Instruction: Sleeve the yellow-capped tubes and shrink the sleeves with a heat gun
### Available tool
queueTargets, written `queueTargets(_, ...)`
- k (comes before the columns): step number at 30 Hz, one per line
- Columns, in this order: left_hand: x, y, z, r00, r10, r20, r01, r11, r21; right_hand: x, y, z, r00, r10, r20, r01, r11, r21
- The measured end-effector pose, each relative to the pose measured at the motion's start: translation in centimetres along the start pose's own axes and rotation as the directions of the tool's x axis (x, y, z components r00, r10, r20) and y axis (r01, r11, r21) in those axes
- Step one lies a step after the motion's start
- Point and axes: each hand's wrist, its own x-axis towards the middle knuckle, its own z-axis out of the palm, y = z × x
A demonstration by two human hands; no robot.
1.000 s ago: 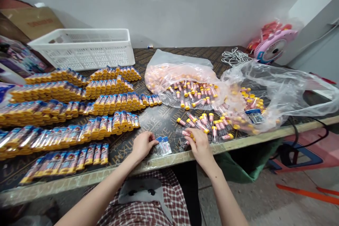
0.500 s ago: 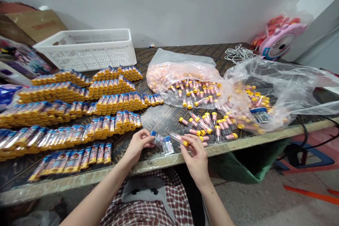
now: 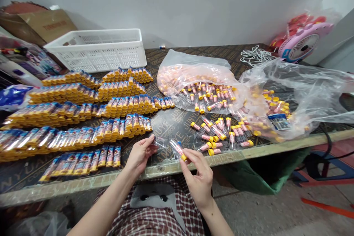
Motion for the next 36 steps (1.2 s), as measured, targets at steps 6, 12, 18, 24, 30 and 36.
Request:
queueTargets(6,-0.2,0.0,-0.1,0.999,0.018,-0.028,-0.018,1.000,0.001,-0.2,-0.3,0.5,0.997,-0.071,0.030,0.072,0.997,-0.034)
queueTargets(12,-1.0,-0.4,0.4,0.992,0.128,0.007,-0.129,0.989,0.079,-0.4,-0.1,1.4,0.983,-0.073,0.170,0.072,0.997,0.009)
queueTargets(18,-2.1,0.1,0.5,0.985,0.072,0.154,-0.079,0.996,0.038,-0.7,0.2,2.0,0.949,-0.049,0.310,0.017,0.994,0.105)
queueTargets(24,-3.6,0.5,0.5,0.933,-0.104,0.343,0.047,0.984,0.169,0.3,0.1,2.0,0.956,-0.112,0.271,0.105,0.994,0.037)
queueTargets(30,-4.6,0.7,0.7,0.900,-0.158,0.407,0.064,0.970,0.237,0.9,-0.2,1.8,0.915,-0.086,0.394,0.028,0.988,0.151)
queueTargets(36,-5.1,0.5,0.8,0.880,-0.194,0.433,0.093,0.966,0.243,0.5,0.1,1.8,0.885,-0.089,0.457,-0.062,0.951,0.304)
